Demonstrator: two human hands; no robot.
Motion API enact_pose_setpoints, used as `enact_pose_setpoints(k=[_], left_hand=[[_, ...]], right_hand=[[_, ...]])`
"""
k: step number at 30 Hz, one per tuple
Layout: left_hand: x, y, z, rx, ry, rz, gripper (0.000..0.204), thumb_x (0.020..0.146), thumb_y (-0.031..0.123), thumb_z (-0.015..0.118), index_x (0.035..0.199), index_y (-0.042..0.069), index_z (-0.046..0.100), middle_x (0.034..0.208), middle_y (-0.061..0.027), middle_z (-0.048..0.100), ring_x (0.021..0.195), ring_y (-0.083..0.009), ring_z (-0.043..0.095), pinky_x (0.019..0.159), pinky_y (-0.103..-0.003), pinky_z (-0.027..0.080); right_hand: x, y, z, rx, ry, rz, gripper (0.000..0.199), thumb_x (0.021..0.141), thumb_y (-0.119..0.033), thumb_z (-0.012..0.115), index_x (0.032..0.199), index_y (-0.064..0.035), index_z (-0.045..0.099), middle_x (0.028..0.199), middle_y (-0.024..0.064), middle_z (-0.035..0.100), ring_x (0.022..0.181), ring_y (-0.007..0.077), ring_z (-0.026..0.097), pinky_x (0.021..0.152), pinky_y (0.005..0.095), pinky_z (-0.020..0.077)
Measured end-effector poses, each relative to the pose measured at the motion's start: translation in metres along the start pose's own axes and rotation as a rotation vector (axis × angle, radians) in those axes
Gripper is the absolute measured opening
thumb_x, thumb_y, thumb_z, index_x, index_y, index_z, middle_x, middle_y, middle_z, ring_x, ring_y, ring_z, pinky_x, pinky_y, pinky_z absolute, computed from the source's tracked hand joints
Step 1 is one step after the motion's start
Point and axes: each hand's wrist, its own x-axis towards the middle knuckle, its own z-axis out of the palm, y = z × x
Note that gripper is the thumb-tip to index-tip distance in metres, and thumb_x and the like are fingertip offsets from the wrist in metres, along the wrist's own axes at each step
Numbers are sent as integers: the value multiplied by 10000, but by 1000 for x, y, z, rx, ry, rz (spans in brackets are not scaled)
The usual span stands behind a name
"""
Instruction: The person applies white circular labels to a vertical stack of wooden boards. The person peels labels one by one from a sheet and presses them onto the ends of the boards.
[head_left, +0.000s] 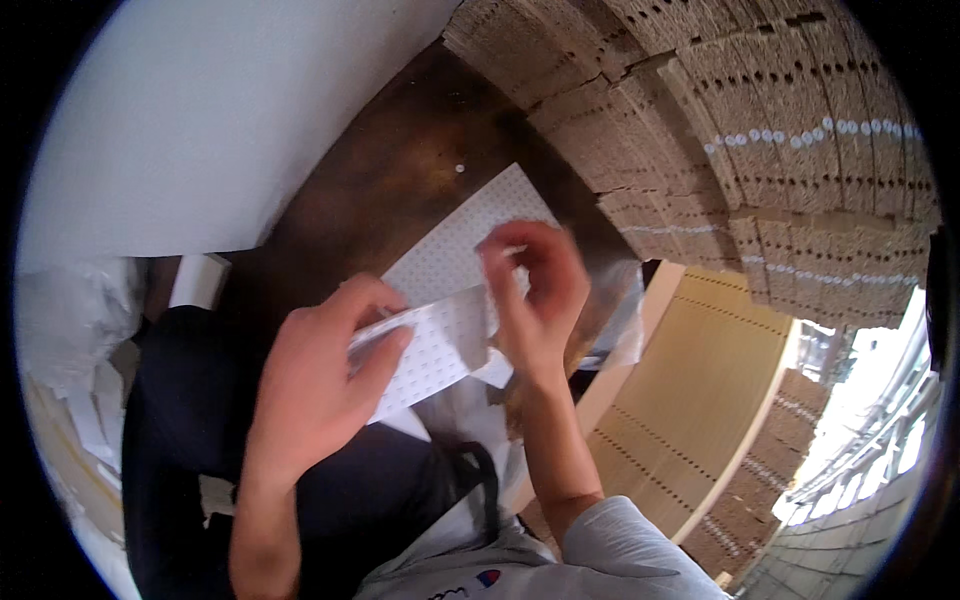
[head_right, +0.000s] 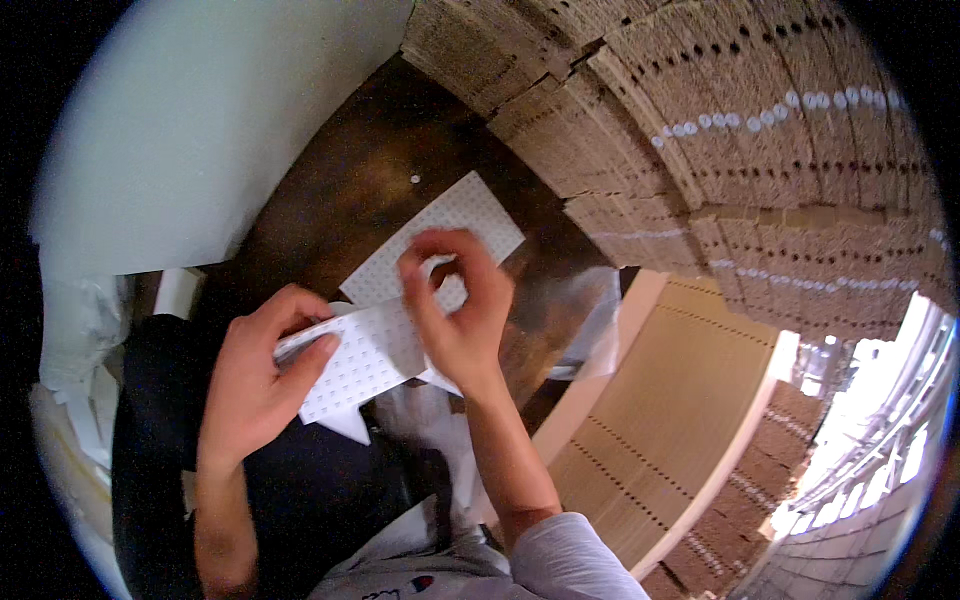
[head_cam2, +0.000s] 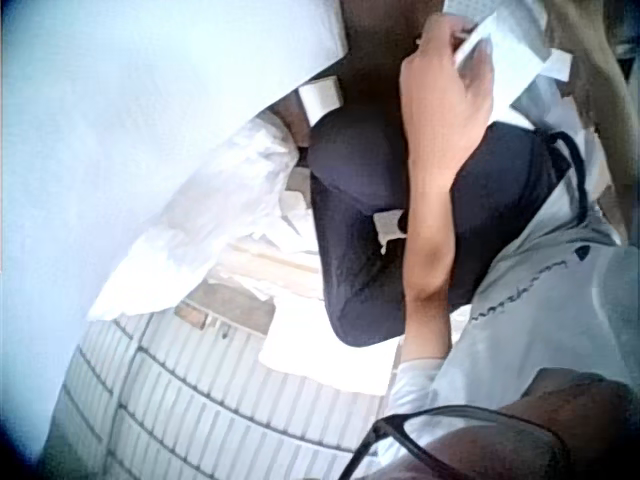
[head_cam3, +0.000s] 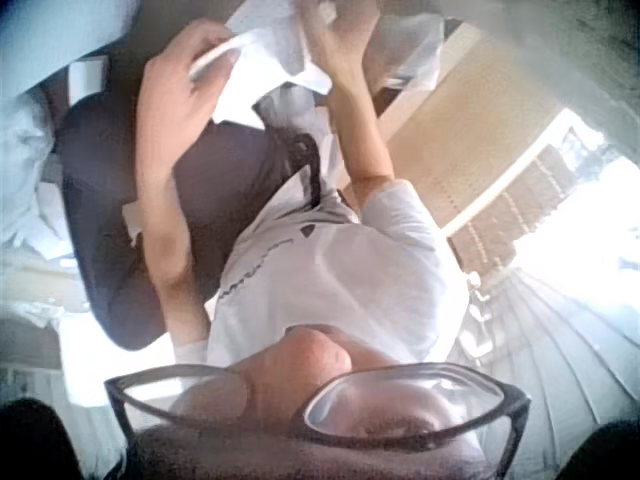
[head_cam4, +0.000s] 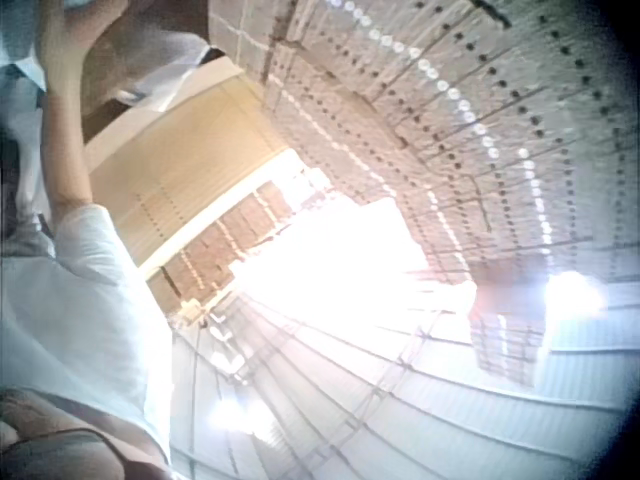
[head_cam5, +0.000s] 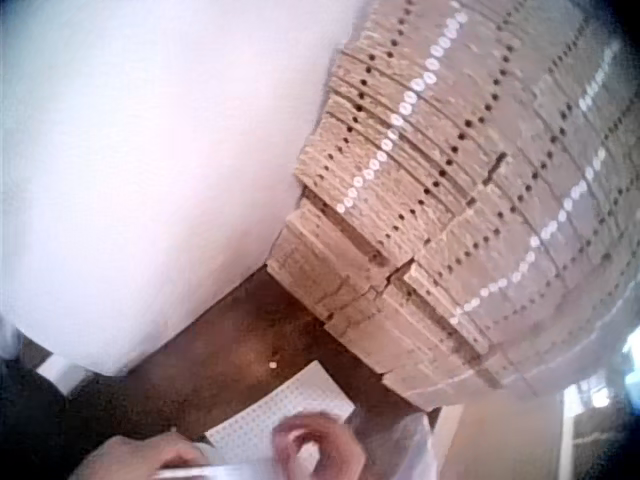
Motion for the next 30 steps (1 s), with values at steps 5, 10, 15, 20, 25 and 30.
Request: enact_pose_setpoints(k=[5, 10, 15, 20, 25, 30], left_hand=[[12, -28, 13, -102, -43, 56, 212, 901, 155, 762, 1010, -18, 703, 874, -91, 720, 807, -118, 663, 721, -282, 527], [13, -5, 23, -260, 10, -94, 212, 973, 157, 704, 1054, -39, 719, 852, -30, 713, 777, -61, 619, 672, -237, 500], [6, -6, 21, -155, 25, -157, 219, 979, 159, 664, 1046, -40, 727, 767, -44, 696, 681, -54, 571, 605, -251, 461], [8, -6, 26, 46, 27, -142, 287, 1014, 202, 638, 869, -40, 692, 702, -26, 657, 637, -54, 525, 554, -269, 406], [11, -7, 29, 191, 19, -39, 304, 1005, 180, 603, 826, -66, 598, 621, -114, 548, 598, -103, 470, 536, -346, 363], [6, -9, 23, 2, -5, -131, 341, 1052, 195, 518, 849, -70, 583, 675, -50, 529, 690, -82, 442, 600, -308, 375]], right_hand=[[-25, 1, -12, -181, -217, -122, 240, 819, -135, 768, 1023, -25, 708, 969, 135, 699, 911, 298, 661, 815, 377, 503], [-25, -3, -23, -318, -144, -192, 241, 788, -126, 786, 1006, -44, 725, 947, 136, 685, 911, 343, 651, 808, 416, 497], [-21, -14, -6, -414, -57, -427, 235, 763, -94, 772, 988, -64, 709, 991, 94, 662, 918, 299, 652, 794, 412, 525], [-22, -5, -6, -442, -138, -508, 257, 743, -84, 693, 993, -25, 698, 986, 106, 669, 878, 278, 674, 744, 374, 570], [-25, -5, -7, -464, -158, -508, 242, 749, -87, 697, 982, -22, 692, 976, 97, 669, 890, 270, 680, 733, 356, 581], [-24, 0, 1, -482, -165, -460, 196, 754, -80, 734, 943, -49, 695, 944, 60, 658, 870, 237, 674, 701, 356, 583]])
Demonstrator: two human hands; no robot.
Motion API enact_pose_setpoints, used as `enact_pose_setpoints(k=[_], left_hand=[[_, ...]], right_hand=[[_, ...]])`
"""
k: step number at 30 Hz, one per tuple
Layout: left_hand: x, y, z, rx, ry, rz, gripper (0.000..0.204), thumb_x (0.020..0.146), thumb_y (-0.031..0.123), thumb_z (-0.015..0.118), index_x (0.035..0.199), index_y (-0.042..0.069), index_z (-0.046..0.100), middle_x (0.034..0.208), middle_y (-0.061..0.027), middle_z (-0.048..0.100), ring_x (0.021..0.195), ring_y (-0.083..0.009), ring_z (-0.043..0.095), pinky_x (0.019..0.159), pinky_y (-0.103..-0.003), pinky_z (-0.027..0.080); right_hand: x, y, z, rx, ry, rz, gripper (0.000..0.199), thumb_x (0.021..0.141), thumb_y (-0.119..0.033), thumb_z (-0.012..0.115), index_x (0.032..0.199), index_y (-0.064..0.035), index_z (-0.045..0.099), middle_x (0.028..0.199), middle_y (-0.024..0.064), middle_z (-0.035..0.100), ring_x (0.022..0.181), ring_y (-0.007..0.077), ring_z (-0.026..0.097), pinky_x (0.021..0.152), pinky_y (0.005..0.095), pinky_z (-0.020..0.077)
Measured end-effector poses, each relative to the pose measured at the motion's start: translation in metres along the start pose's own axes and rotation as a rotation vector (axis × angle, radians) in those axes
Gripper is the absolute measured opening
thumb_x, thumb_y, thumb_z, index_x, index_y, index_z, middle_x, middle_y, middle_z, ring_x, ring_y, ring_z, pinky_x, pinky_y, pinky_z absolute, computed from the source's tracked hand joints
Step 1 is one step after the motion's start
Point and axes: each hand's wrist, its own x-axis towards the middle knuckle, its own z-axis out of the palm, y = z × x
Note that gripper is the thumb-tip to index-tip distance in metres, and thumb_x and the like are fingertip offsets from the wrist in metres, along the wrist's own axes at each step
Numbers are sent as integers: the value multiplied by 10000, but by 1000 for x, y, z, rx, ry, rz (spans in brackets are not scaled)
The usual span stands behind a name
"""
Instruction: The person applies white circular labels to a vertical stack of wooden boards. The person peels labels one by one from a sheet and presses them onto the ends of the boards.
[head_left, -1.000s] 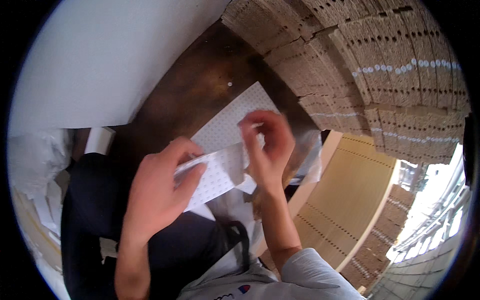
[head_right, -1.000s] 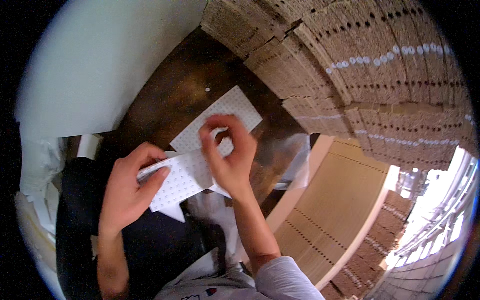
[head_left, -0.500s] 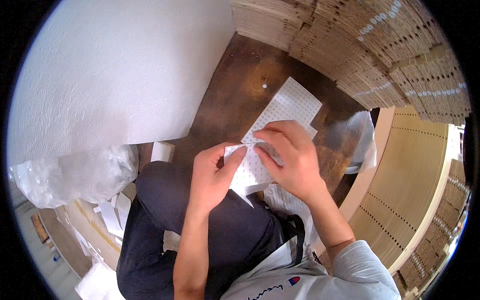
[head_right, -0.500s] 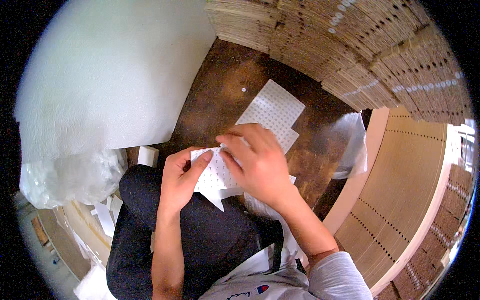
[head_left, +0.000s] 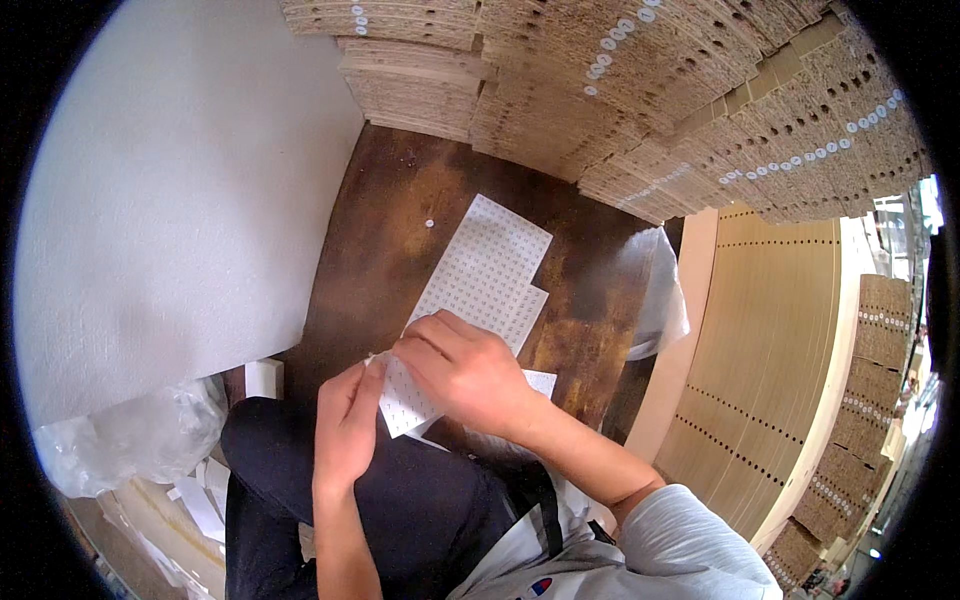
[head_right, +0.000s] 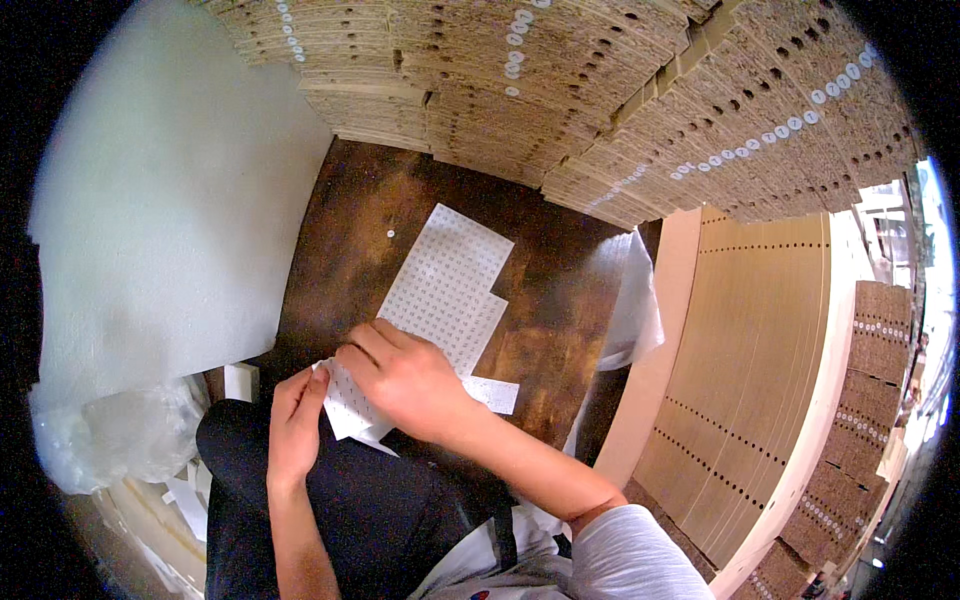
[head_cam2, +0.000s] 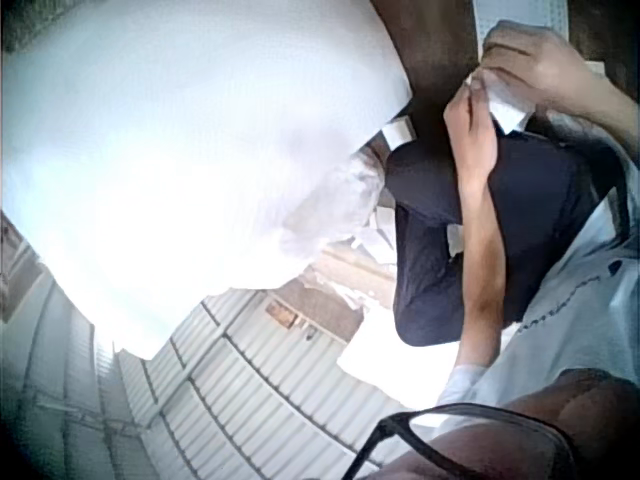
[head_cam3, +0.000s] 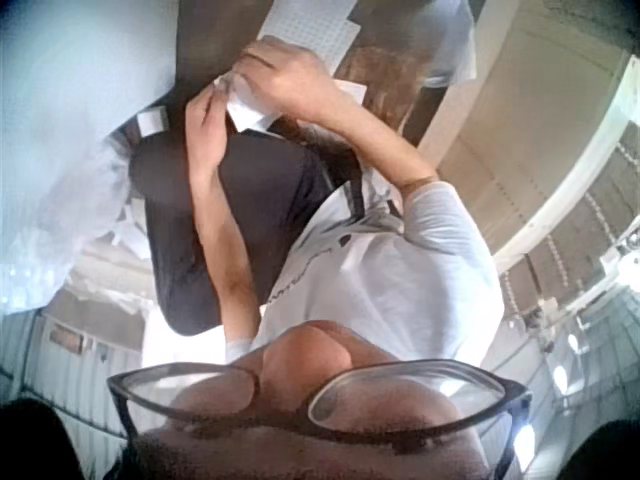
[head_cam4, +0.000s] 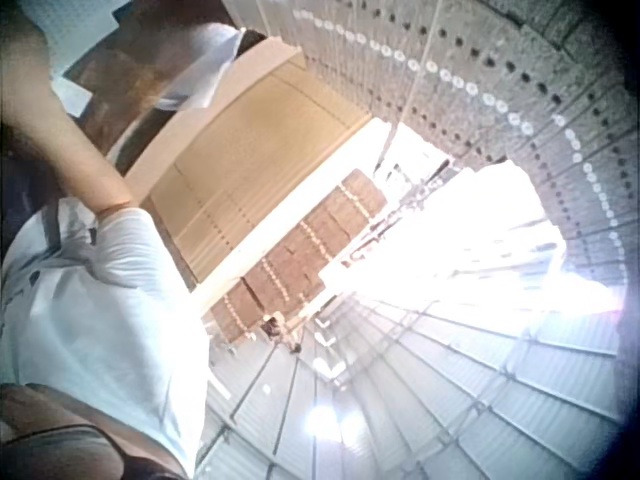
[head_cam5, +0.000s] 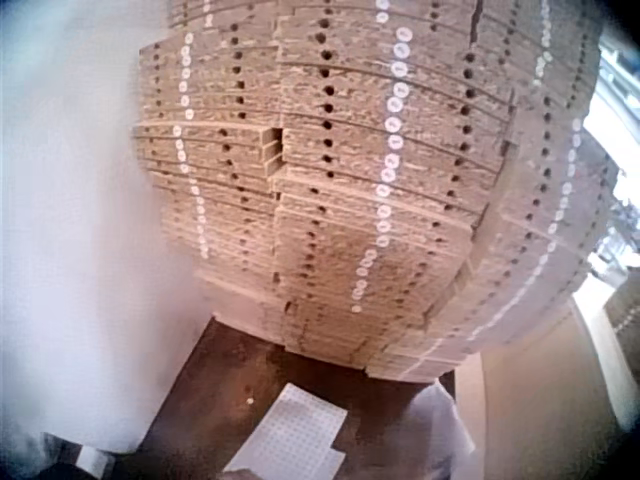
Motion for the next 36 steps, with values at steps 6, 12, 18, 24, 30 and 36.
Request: enact_pose_setpoints(k=[6, 12, 18, 24, 30, 36], left_hand=[[0, -2, 4, -1, 13, -42, 356, 1068, 209, 491, 848, -61, 560, 690, -22, 516, 697, -77, 425, 609, -300, 360], [-6, 5, -5, -60, 80, -82, 381, 1082, 222, 481, 853, -61, 595, 683, -10, 526, 689, -57, 423, 603, -281, 356], [-12, 3, -2, -128, -28, -94, 429, 1090, 319, 487, 926, -41, 652, 757, -13, 614, 708, -64, 499, 649, -266, 407], [-12, 0, -2, -189, 5, -54, 360, 1074, 207, 495, 930, -94, 628, 695, -85, 628, 639, -76, 492, 582, -299, 387], [-12, 1, -1, -89, -23, -52, 329, 1058, 168, 495, 909, -96, 620, 659, -124, 624, 603, -96, 516, 559, -323, 394], [-13, 3, -1, -54, -25, -21, 320, 1052, 170, 508, 902, -92, 614, 652, -160, 612, 585, -115, 526, 555, -335, 403]], right_hand=[[-3, 5, 5, 111, -27, 48, 158, 771, -35, 720, 927, -37, 691, 912, 78, 659, 838, 242, 670, 693, 316, 580], [24, 49, -11, 706, 337, 485, 159, 810, 59, 611, 957, 34, 668, 935, 44, 704, 796, 105, 626, 712, 307, 551], [85, 149, -45, 448, 1063, 457, 111, 958, -42, 646, 1038, -33, 723, 945, 22, 713, 793, 84, 606, 687, 230, 472], [97, 179, -47, 367, 1201, 365, 109, 941, -35, 665, 1027, 1, 721, 984, 68, 734, 868, 108, 648, 749, 247, 499], [100, 168, -48, 331, 1205, 375, 104, 906, 2, 683, 1000, 12, 726, 932, 67, 727, 838, 104, 635, 758, 240, 493], [106, 172, -45, 320, 1221, 334, 68, 866, 2, 717, 932, 12, 727, 776, 2, 645, 698, 68, 538, 650, 216, 427]])
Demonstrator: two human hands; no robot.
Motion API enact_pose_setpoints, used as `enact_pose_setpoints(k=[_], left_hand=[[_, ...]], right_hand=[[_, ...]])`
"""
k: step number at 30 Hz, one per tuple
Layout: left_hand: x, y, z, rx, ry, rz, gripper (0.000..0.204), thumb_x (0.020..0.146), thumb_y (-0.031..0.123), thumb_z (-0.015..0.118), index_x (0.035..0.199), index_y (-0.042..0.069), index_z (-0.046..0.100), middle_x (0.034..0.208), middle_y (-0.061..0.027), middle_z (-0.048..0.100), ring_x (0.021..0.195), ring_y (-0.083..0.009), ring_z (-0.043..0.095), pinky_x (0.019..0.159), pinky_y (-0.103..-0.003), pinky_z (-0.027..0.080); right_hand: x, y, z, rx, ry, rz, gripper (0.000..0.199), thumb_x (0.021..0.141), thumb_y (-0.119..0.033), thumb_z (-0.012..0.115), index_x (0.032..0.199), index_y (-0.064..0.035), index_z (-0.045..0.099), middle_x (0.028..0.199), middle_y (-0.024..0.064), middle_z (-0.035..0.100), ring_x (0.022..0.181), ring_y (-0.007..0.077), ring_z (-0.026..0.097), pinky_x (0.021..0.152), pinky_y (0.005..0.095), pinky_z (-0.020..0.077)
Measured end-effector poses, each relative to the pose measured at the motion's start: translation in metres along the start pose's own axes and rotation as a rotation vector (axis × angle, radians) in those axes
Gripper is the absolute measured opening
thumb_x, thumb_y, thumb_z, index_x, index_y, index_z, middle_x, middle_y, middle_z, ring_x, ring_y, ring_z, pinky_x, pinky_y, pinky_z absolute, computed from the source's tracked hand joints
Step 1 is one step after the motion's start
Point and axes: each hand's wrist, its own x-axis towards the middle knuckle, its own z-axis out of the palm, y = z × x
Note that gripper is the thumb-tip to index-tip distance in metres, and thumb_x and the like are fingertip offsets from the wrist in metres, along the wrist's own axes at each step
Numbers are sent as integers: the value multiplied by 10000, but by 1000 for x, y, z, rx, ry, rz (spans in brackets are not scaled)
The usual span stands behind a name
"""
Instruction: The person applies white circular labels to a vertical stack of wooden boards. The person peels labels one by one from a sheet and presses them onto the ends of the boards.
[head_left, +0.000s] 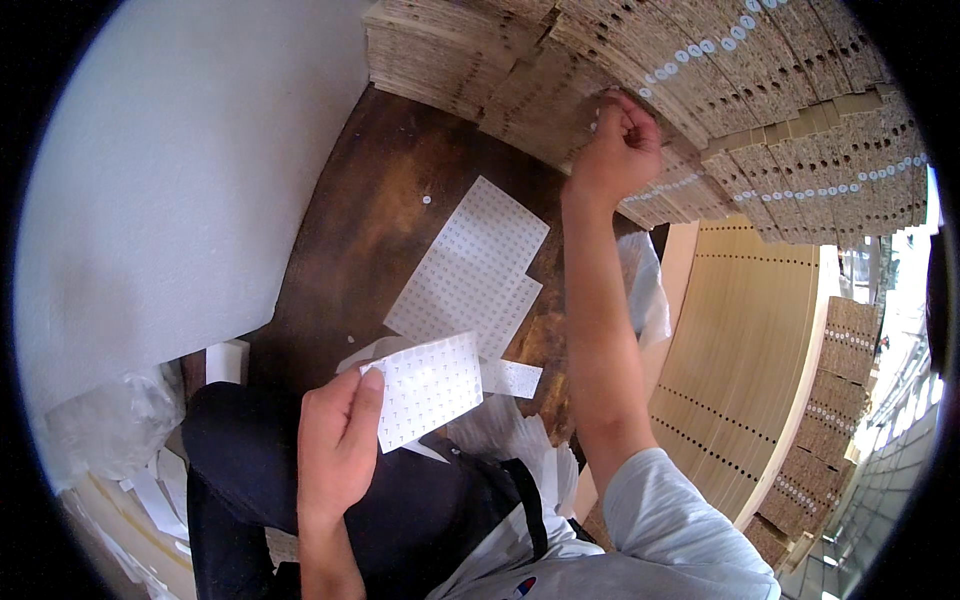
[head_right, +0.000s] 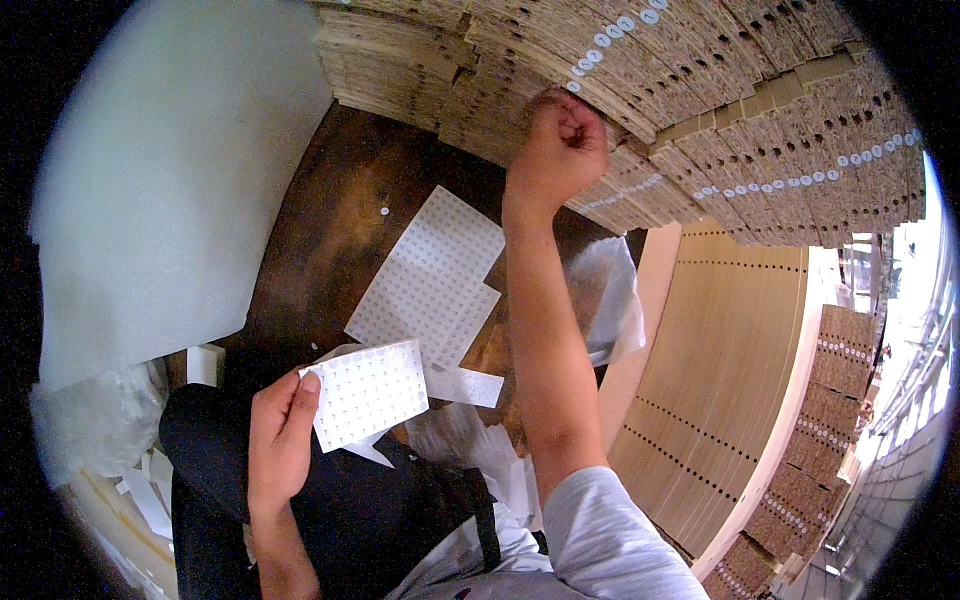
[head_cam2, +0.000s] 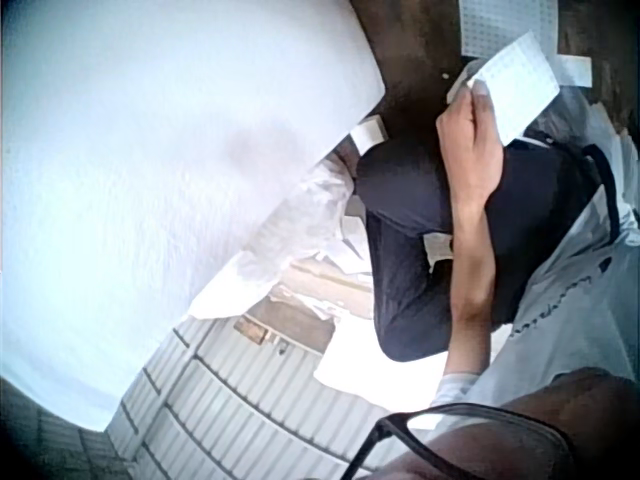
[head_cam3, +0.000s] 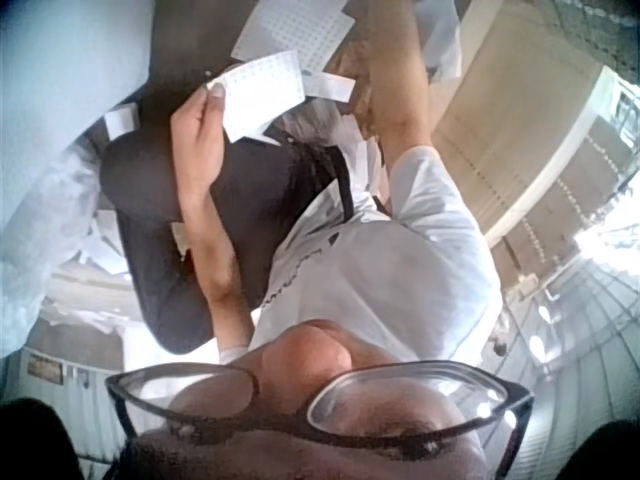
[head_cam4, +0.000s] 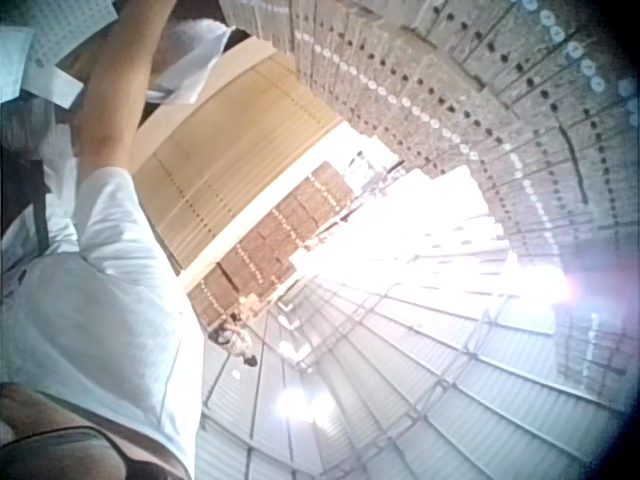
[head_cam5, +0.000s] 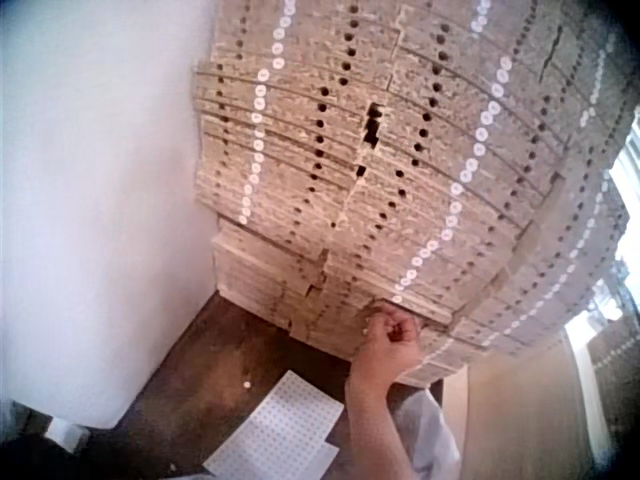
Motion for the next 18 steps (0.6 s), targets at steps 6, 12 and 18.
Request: enact_pose_setpoints(k=[6, 12, 18], left_hand=[[0, -4, 1, 14, -5, 10, 322, 1050, 169, 504, 894, -92, 610, 655, -185, 604, 564, -147, 534, 551, -351, 402], [-1, -4, 1, 78, 8, 4, 320, 1046, 163, 504, 868, -87, 596, 656, -212, 591, 545, -194, 543, 547, -366, 396], [-2, -5, 4, 97, 1, 16, 314, 1036, 164, 514, 840, -74, 577, 661, -236, 575, 534, -265, 545, 552, -392, 399]], right_hand=[[1, 5, 0, -45, 20, -86, 60, 852, -12, 723, 905, 17, 721, 745, 2, 631, 671, 79, 521, 629, 234, 427], [2, -1, 0, -137, 55, -89, 92, 821, -36, 765, 836, 7, 685, 725, 6, 622, 649, 80, 505, 616, 233, 418], [9, 1, -11, -251, 75, -165, 218, 827, -91, 839, 822, -9, 637, 740, 9, 616, 644, 67, 501, 602, 227, 418]])
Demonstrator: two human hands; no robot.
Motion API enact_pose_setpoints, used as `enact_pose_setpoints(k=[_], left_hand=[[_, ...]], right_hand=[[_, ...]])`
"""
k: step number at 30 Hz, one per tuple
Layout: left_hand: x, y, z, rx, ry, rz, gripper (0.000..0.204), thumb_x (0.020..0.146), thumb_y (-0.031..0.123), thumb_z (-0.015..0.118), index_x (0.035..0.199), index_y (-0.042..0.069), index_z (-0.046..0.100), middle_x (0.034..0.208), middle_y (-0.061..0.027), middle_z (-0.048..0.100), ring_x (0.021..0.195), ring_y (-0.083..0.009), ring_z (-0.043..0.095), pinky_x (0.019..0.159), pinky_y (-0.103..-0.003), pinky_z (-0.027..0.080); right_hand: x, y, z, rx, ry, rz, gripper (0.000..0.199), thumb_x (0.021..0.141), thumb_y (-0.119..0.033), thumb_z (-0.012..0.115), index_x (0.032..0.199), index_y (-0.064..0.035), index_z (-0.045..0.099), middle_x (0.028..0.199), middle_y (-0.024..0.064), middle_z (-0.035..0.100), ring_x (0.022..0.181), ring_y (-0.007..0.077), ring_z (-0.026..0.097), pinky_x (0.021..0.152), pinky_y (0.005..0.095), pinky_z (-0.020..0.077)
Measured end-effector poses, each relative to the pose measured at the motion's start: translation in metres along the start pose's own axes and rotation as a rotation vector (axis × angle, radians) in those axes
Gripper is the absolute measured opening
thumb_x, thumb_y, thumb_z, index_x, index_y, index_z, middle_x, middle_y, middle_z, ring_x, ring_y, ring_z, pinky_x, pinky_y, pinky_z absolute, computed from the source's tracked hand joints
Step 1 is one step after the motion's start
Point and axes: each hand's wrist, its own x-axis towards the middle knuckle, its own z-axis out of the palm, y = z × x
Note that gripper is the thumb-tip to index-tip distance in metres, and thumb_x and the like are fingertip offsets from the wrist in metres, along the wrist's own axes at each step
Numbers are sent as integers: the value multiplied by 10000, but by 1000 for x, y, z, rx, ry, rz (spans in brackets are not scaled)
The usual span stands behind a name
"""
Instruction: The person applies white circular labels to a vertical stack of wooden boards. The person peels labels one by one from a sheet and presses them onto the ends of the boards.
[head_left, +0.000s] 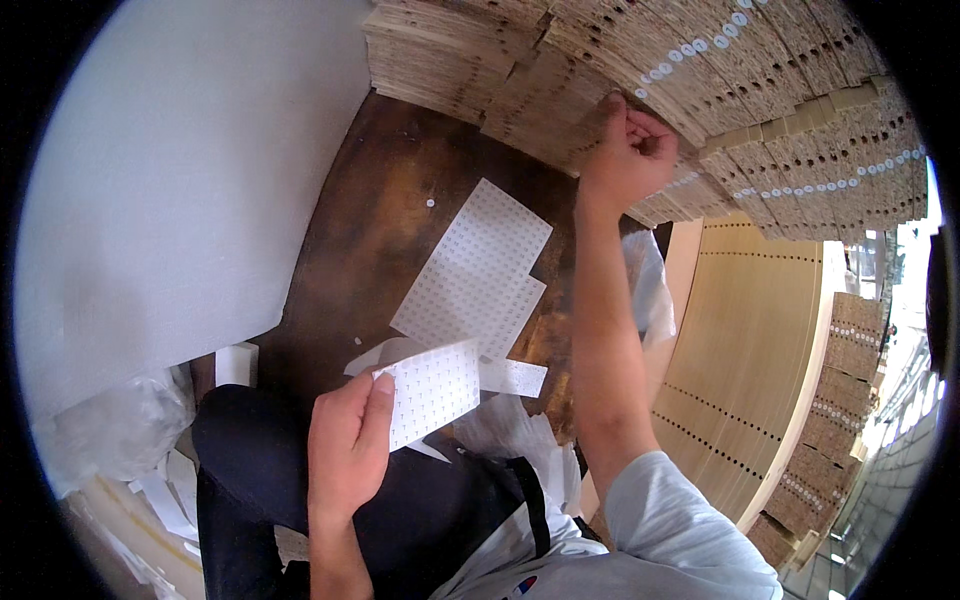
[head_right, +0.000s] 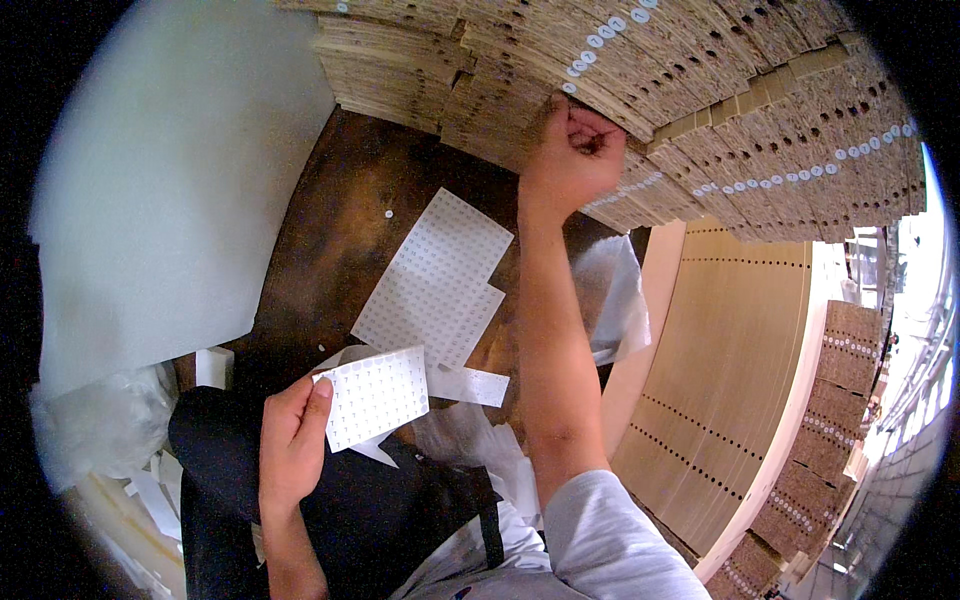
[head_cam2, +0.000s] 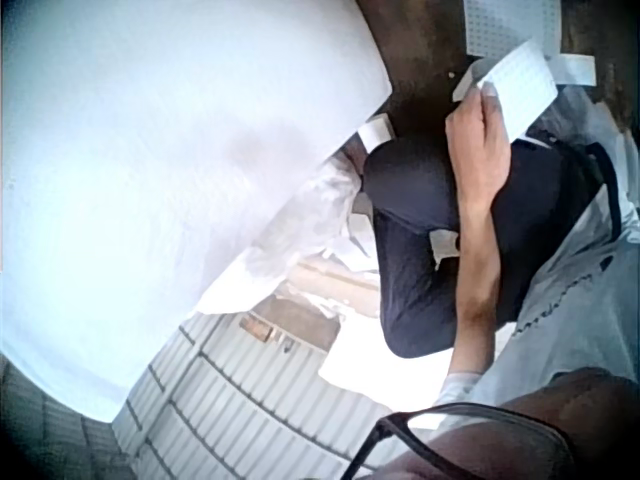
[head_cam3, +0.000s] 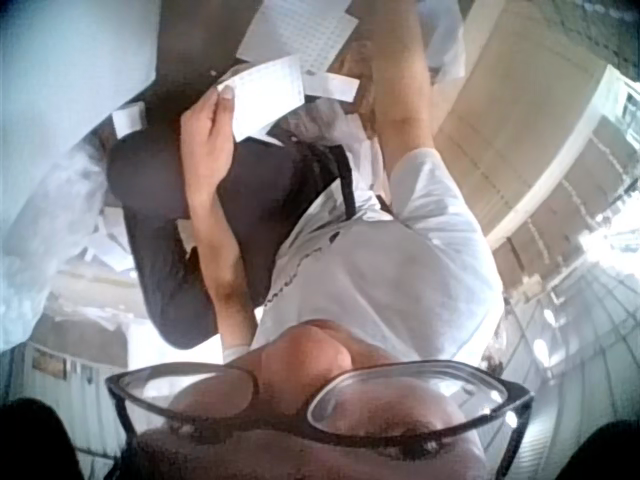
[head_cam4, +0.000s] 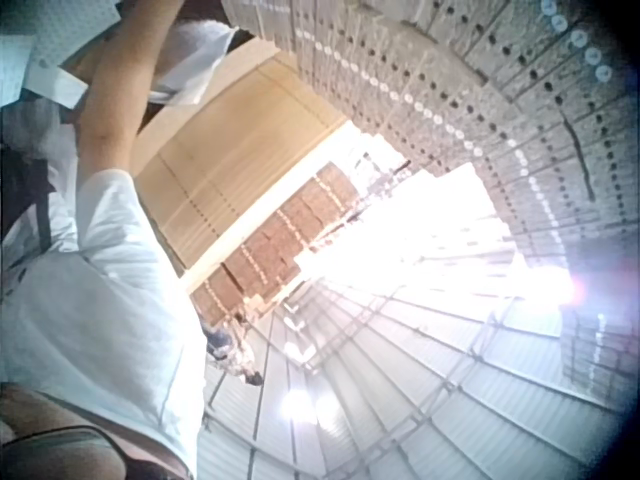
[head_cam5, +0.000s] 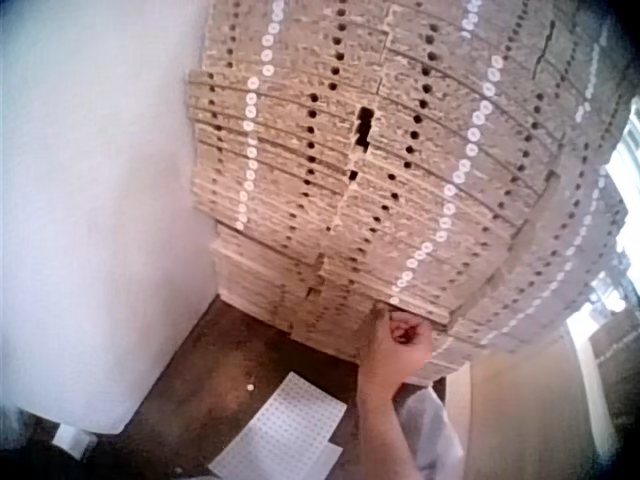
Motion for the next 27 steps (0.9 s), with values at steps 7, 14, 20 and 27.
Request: enact_pose_setpoints(k=[7, 14, 20, 27], left_hand=[[1, 3, 0, 93, -45, -13, 324, 1038, 178, 507, 838, -70, 567, 703, -262, 585, 594, -381, 585, 575, -423, 418], [2, 8, -1, 132, -50, -8, 308, 1038, 172, 497, 865, -69, 580, 727, -273, 594, 635, -413, 606, 591, -438, 429], [5, 5, 0, 135, -43, -7, 306, 1036, 173, 500, 863, -65, 583, 736, -280, 591, 656, -439, 604, 593, -447, 431], [4, 5, 0, 140, -39, -31, 311, 1031, 178, 517, 834, -57, 570, 736, -278, 591, 667, -454, 603, 594, -455, 431]], right_hand=[[7, -5, -8, 14, -49, 40, 248, 824, -55, 828, 862, -8, 588, 750, 33, 632, 639, 77, 516, 601, 218, 424], [-9, -12, -7, 71, -113, -23, 308, 825, 37, 761, 1055, -12, 562, 854, 76, 716, 670, 99, 585, 641, 230, 468], [-2, -9, -3, 41, -134, -21, 259, 817, 24, 776, 970, 8, 568, 882, 87, 697, 707, 82, 596, 648, 205, 476], [4, 3, -2, -130, -41, -186, 301, 735, -84, 860, 907, -43, 617, 759, 37, 692, 588, 132, 596, 579, 278, 482]])
